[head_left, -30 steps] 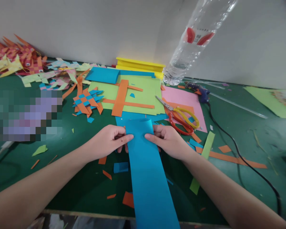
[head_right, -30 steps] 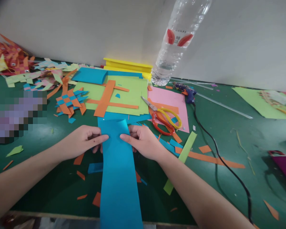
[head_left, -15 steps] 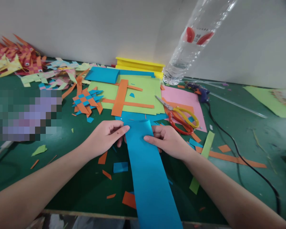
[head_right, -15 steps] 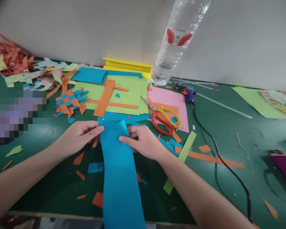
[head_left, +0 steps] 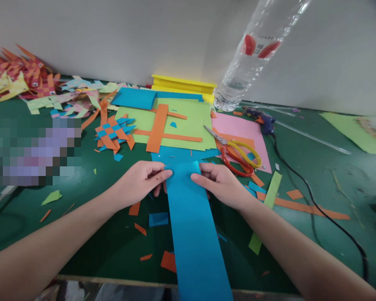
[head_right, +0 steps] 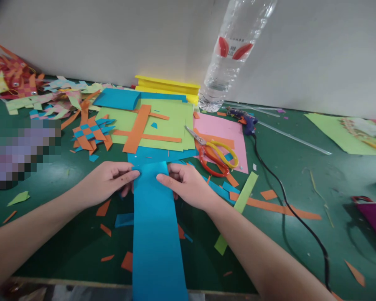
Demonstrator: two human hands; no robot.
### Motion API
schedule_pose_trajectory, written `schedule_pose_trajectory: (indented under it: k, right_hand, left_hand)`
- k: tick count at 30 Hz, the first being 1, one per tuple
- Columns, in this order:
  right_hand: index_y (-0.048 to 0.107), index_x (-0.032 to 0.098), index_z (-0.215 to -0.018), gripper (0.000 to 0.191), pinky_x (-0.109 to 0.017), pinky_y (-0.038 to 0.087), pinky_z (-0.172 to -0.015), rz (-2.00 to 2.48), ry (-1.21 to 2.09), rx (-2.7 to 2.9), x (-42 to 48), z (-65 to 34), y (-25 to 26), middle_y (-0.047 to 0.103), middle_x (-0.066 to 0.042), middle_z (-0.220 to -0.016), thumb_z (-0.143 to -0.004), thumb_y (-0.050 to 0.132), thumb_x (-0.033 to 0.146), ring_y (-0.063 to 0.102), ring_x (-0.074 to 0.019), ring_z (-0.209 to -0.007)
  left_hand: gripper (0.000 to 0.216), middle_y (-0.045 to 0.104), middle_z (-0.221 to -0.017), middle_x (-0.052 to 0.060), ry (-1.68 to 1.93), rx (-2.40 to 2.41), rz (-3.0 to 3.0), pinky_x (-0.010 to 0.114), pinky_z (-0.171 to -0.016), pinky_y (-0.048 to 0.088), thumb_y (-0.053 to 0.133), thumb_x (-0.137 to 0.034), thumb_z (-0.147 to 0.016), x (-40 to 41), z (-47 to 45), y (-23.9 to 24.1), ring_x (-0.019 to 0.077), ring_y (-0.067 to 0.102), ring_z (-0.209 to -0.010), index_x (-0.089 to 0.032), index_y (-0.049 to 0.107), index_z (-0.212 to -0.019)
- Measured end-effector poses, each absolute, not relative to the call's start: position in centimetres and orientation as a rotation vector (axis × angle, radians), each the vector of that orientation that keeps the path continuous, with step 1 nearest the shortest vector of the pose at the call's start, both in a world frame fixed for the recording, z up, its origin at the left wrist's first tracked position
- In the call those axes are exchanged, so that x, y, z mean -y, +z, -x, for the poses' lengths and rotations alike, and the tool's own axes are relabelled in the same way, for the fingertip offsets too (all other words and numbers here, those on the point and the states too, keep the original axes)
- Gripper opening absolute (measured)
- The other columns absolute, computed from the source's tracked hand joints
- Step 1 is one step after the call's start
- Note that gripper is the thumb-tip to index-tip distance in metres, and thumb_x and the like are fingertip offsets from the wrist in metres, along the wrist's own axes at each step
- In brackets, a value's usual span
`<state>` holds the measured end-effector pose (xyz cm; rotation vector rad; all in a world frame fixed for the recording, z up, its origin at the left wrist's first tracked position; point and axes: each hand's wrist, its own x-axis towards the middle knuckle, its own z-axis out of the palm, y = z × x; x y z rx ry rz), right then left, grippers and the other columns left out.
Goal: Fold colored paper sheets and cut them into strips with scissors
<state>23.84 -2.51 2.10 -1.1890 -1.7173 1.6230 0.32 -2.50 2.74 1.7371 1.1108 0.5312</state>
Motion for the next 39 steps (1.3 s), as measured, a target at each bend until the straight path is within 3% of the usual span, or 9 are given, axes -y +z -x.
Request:
schedule_pose_trajectory:
  k: [12,18,29,39]
  right_hand:
    - [0.061,0.017,-0.083,0.038,-0.021,0.039,-0.043,1.16,1.614,1.718,2.32,-23.81,1.84,0.057,0.004,-0.058,-0.084,0.064,0.054,0.049,-0.0072,-0.046]
    - [0.064,0.017,-0.088,0.038,-0.023,0.045,-0.048,1.144,1.654,1.67,2.46,-23.78,1.88,0.062,0.001,-0.067,-0.082,0.066,0.054,0.054,-0.0093,-0.053]
    - [0.062,0.017,-0.082,0.039,-0.022,0.042,-0.045,1.194,1.637,1.678,2.48,-23.67,2.4,0.058,0.003,-0.062,-0.08,0.067,0.056,0.05,-0.0073,-0.048]
    - [0.06,0.017,-0.081,0.038,-0.022,0.04,-0.047,1.223,1.574,1.751,2.43,-23.84,2.33,0.054,0.004,-0.058,-0.086,0.06,0.055,0.051,-0.0078,-0.048]
  left_hand:
    - [0.038,0.058,-0.052,-0.005,0.567,-1.113,-1.672,0.017,-0.05,0.039,0.054,-0.039,-0.094,2.85,-0.71,2.88,0.0072,0.052,-0.047,-0.017,0.055,-0.063]
    - [0.039,0.06,-0.054,-0.003,0.564,-1.125,-1.67,0.018,-0.05,0.041,0.054,-0.043,-0.093,2.92,-0.71,3.1,0.0087,0.054,-0.048,-0.017,0.056,-0.063]
    - [0.042,0.057,-0.05,-0.003,0.565,-1.141,-1.772,0.02,-0.051,0.04,0.049,-0.043,-0.095,2.83,-0.72,3.0,0.0097,0.052,-0.046,-0.018,0.053,-0.061]
    - [0.041,0.058,-0.052,-0.004,0.489,-1.12,-1.803,0.021,-0.053,0.04,0.05,-0.042,-0.095,2.89,-0.66,2.91,0.0102,0.055,-0.049,-0.019,0.052,-0.061]
